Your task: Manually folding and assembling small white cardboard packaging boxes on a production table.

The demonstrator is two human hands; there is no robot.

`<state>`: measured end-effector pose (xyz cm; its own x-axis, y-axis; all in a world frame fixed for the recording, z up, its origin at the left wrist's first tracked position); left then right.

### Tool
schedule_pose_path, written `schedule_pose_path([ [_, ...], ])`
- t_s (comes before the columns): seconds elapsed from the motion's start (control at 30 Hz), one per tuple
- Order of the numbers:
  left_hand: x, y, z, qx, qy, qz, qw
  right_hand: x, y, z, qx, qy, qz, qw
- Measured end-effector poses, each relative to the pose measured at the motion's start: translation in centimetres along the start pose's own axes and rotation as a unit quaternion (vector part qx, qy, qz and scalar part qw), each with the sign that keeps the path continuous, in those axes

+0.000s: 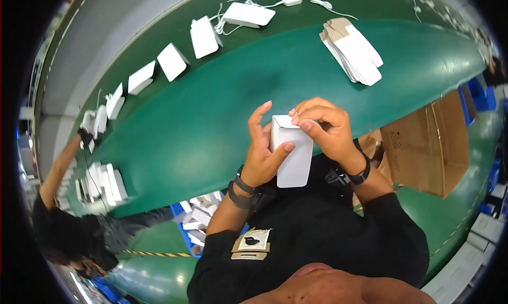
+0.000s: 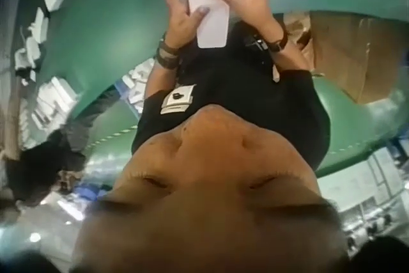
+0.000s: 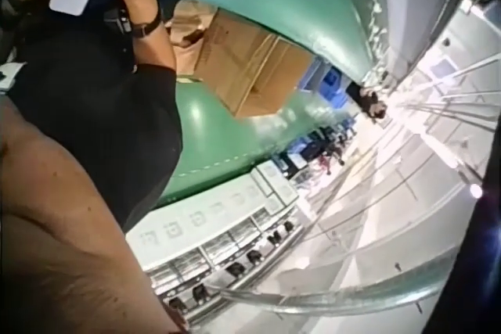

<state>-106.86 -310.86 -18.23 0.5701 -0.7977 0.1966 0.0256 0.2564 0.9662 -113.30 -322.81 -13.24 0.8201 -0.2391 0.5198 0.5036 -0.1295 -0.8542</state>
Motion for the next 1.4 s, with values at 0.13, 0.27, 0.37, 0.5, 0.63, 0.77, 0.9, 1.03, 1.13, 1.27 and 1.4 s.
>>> schedule_pose_path([
  [0.13, -0.8, 0.7, 1.5, 0.085, -0.050, 0.019, 0.995, -1.4, 0.9, -1.4, 0.114, 0.083, 0.110, 0.984],
  [0.27, -0.8, 0.4, 0.9, 0.168, -0.066, 0.043, 0.983, -1.6, 0.7, -1.6, 0.077, 0.059, 0.110, 0.989],
  [0.37, -0.8, -0.5, 0.8, 0.175, -0.064, 0.039, 0.982, -1.9, 2.2, -1.7, 0.124, 0.034, 0.191, 0.973],
  [0.5, 0.9, -1.4, 1.2, 0.100, -0.043, 0.006, 0.994, -0.8, 1.4, -2.3, 0.087, 0.023, 0.160, 0.983],
  [0.63, 3.9, -1.3, 1.8, 0.062, -0.019, -0.015, 0.998, -0.9, 2.4, -4.2, 0.058, 0.024, 0.149, 0.987],
  [0.77, 9.4, -1.5, 1.8, 0.106, -0.011, -0.055, 0.993, 2.1, 1.1, -9.0, -0.151, 0.008, 0.067, 0.986],
  [0.9, 19.8, -6.2, -2.7, 0.147, 0.091, -0.071, 0.982, 2.6, 1.3, -17.0, -0.535, 0.084, 0.047, 0.839],
  [1.03, 27.9, -9.5, -4.9, 0.064, 0.232, -0.082, 0.967, 1.9, 4.4, -20.5, -0.651, 0.018, 0.150, 0.744],
  [1.13, 30.1, -11.7, -7.4, -0.010, 0.330, -0.123, 0.936, 2.2, 4.7, -20.1, -0.613, 0.021, 0.139, 0.778],
  [1.27, 28.5, -11.8, -8.9, 0.018, 0.381, -0.076, 0.921, 3.1, 4.8, -20.8, -0.553, 0.027, 0.114, 0.825],
  [1.4, 23.0, -8.4, -1.3, -0.025, 0.281, 0.029, 0.959, 1.5, 5.8, -23.3, -0.539, 0.039, 0.058, 0.839],
])
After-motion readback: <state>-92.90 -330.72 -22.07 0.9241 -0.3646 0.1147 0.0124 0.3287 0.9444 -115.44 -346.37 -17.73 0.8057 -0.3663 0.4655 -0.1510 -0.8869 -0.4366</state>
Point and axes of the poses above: each hand's wrist, its own x-axis towards the middle knuckle, its own z-axis out of the palm, y = z × x, the point moved 9 cm from there along x, towards the middle knuckle, and after that the axes turned 8 degrees about x, right-handed, at the moved point
